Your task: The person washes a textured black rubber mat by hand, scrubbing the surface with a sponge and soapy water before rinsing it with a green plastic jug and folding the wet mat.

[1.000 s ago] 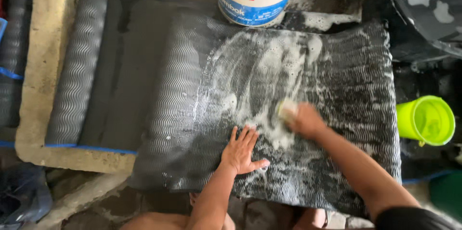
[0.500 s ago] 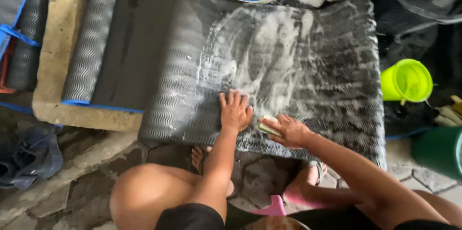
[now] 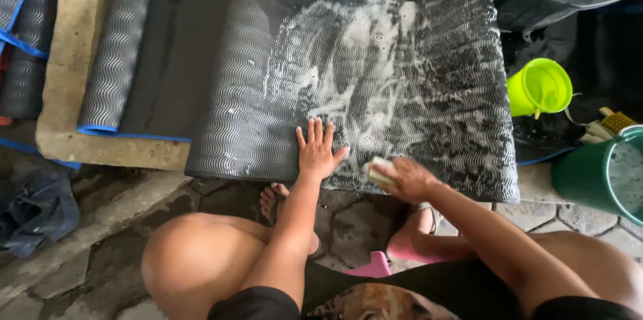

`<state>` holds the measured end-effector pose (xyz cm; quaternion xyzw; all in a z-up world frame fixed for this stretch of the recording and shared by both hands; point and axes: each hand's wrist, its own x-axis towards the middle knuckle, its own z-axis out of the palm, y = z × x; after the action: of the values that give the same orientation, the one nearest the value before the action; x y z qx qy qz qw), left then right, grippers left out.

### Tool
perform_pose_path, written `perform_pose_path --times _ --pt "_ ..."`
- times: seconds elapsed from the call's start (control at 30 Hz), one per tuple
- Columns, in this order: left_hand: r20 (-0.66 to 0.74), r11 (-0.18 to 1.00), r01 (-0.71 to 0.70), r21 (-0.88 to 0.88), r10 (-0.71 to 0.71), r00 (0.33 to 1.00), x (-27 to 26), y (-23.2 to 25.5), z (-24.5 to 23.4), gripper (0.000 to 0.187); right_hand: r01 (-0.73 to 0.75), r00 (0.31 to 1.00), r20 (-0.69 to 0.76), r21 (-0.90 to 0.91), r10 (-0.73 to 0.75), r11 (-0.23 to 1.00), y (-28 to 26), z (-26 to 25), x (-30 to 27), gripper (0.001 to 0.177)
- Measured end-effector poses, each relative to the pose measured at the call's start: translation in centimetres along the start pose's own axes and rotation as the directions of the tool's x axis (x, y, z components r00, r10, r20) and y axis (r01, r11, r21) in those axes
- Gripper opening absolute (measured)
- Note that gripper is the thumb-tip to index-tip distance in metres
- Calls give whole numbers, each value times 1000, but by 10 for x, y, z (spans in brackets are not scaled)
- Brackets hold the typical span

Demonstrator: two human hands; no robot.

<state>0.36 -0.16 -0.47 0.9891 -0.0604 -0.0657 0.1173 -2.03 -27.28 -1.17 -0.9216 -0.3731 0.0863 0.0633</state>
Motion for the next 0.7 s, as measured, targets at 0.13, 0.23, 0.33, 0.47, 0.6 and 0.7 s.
perform_pose_path --times 0.13,0.23,0.33,0.47,0.6,0.7 --pt "79 998 -15 -66 20 997 2 -7 -3 87 -344 938 -56 -34 342 938 23 -11 49 69" --pt "155 994 -9 -113 26 988 5 -7 2 92 -563 822 122 28 556 826 3 -19 61 71" --pt "242 992 -1 -123 31 970 9 -10 0 96 -290 928 -312 -273 201 917 -31 2 40 65" --pt "392 1000 -5 -29 16 920 8 -15 -11 98 14 943 -329 -123 -54 992 -27 0 37 66" --pt "453 995 -40 -88 76 889 15 -32 -21 119 -496 868 96 163 487 853 -30 -7 83 70" --pt "489 997 -75 -17 74 869 12 -55 -61 131 -348 921 -171 47 350 936 -50 -5 91 67"
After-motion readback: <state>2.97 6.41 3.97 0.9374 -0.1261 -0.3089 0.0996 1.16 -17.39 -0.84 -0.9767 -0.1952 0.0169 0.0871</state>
